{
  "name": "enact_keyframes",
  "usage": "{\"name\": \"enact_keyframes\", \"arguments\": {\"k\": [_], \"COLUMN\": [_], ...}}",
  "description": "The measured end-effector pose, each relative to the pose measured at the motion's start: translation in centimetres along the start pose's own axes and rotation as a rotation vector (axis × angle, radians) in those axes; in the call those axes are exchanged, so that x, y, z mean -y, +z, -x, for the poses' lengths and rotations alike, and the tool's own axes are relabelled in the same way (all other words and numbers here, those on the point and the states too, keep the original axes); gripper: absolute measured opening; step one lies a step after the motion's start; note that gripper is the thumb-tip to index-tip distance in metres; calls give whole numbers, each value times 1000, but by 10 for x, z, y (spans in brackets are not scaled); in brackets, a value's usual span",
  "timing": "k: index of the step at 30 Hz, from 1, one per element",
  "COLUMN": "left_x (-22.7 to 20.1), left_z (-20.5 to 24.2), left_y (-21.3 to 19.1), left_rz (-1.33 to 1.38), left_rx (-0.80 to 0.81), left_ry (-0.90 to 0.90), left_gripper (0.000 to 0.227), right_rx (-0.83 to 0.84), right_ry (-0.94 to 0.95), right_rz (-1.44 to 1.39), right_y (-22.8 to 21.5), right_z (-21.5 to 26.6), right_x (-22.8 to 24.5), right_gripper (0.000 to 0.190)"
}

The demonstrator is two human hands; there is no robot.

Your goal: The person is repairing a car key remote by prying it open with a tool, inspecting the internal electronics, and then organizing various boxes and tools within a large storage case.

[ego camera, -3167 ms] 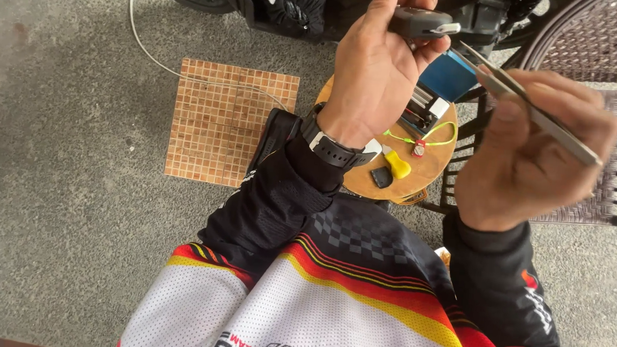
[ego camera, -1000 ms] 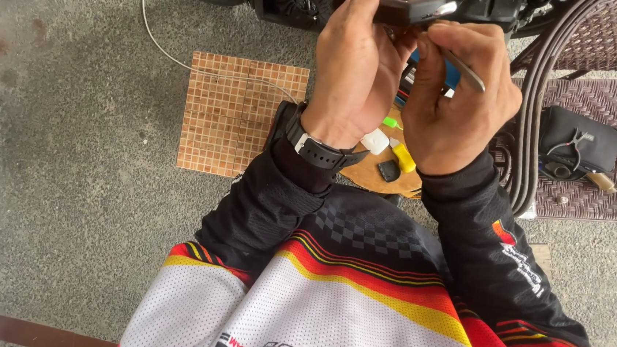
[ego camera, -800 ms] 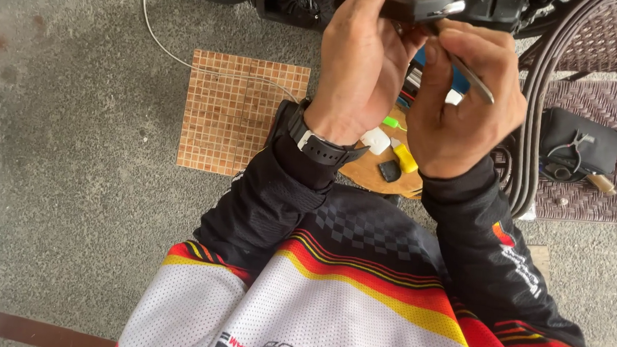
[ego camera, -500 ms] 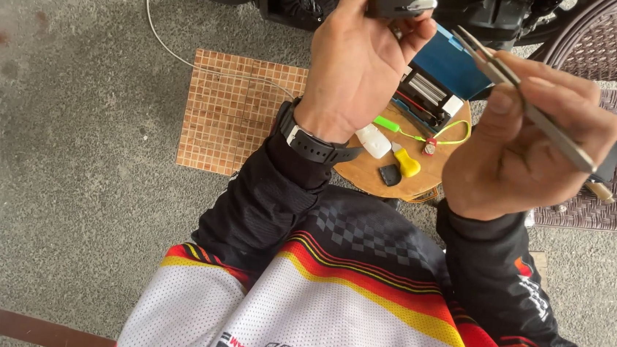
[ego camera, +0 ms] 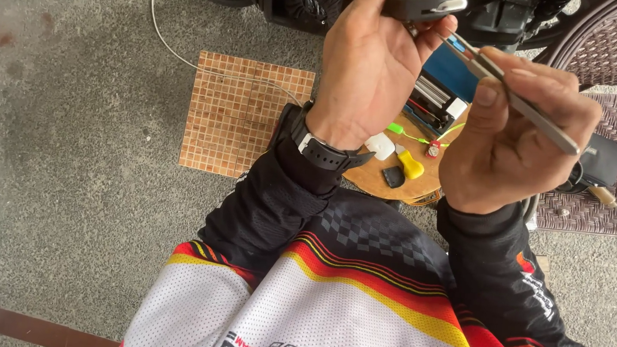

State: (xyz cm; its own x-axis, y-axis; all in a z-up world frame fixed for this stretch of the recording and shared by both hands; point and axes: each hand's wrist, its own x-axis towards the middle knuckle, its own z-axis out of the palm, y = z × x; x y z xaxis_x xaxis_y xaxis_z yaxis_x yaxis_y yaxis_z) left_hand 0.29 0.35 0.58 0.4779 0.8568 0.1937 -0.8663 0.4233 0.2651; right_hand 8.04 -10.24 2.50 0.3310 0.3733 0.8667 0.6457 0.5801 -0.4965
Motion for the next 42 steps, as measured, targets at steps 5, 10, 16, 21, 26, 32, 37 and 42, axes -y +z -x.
{"name": "enact_keyframes", "arguments": {"k": [5, 10, 16, 21, 26, 32, 37, 42], "left_x": [-16, -58, -93, -105, -109, -110, -113, -110], "left_z": [-1, -1, -1, -1, 4, 8, 12, 9], "left_y": [1, -24, 4, 13, 18, 18, 29, 24], "left_rz": [-6, -323, -843, -813, -783, -818, -933, -902], "left_rx": [4, 82, 1, -103, -137, 135, 180, 215], "left_ry": [-48, -207, -284, -492, -611, -710, -660, -682], "left_gripper": [22, 38, 39, 30, 25, 25, 29, 28], "right_rx": [27, 252, 464, 370, 380, 474, 287, 222], "right_ry": [35, 415, 1187, 1317, 1250, 692, 239, 62], "right_rz": [-38, 72, 341, 226, 51, -5, -181, -32], "right_y": [-16, -78, -132, -115, -93, -83, -75, -55], "right_z": [6, 68, 184, 174, 119, 62, 34, 13], "right_x": [-21, -121, -219, -192, -133, -80, -45, -5], "right_gripper": [15, 8, 13, 9, 8, 5, 12, 12]}}
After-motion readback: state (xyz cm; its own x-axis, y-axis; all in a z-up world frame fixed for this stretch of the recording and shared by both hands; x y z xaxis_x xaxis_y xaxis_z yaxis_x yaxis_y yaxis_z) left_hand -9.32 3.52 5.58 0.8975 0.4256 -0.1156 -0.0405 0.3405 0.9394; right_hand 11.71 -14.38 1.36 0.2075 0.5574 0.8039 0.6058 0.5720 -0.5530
